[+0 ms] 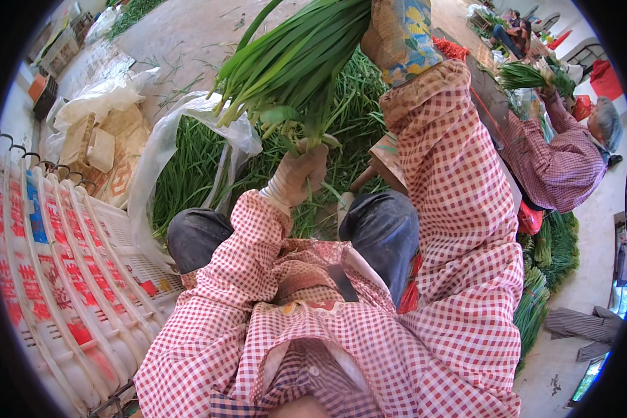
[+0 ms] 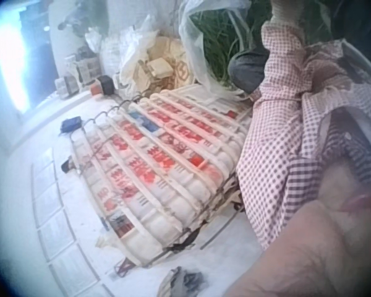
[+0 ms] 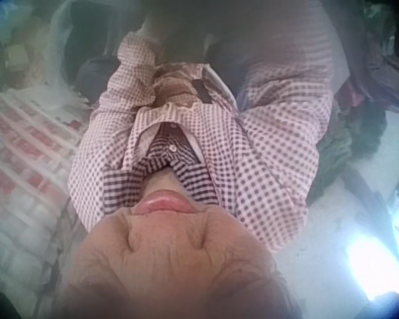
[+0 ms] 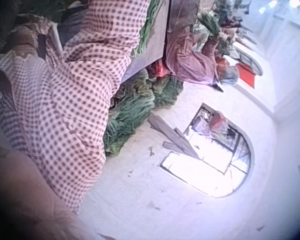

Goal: The person organizes loose greens into bundles, ties them with red plastic strips, and places the completed bundles into a large plastic bag.

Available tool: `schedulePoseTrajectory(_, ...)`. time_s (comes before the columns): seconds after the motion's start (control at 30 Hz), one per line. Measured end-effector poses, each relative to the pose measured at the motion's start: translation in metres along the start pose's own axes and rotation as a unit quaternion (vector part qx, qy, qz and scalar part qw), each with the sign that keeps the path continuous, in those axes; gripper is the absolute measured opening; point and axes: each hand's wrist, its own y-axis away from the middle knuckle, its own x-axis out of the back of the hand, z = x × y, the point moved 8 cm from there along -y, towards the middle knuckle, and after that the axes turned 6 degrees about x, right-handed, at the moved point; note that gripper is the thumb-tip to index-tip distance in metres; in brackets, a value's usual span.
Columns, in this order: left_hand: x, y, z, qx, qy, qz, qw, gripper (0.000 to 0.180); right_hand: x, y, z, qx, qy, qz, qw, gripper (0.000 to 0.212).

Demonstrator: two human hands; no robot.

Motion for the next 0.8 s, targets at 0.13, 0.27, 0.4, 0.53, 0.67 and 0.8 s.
schedulePoseTrajectory(0.13,0.094,0.044,-0.021,0.114,-0.186,0.280,0.935,0.016,0.001,-0.011,-0.007,0.005,-0.020,-0.011,1.000,0.035)
schedulePoseTrajectory(0.27,0.115,0.076,-0.053,0.108,-0.037,0.321,0.940,0.026,0.014,-0.015,-0.017,0.011,-0.020,-0.003,1.000,0.035)
schedulePoseTrajectory(0.4,0.017,0.032,-0.002,0.052,0.142,0.119,0.981,0.037,0.005,0.022,0.013,0.004,-0.031,0.026,0.999,0.034)
schedulePoseTrajectory(0.53,-0.025,0.000,0.016,0.108,0.246,0.046,0.962,0.033,-0.002,0.050,0.027,0.003,-0.021,0.047,0.999,0.034)
schedulePoseTrajectory(0.67,0.054,0.002,-0.001,0.020,-0.068,0.060,0.996,0.020,-0.004,0.039,0.025,0.001,-0.034,0.043,0.999,0.033)
schedulePoseTrajectory(0.8,0.176,0.032,-0.073,0.097,-0.833,0.106,0.535,0.040,-0.001,0.021,0.016,0.004,-0.046,0.035,0.998,0.032)
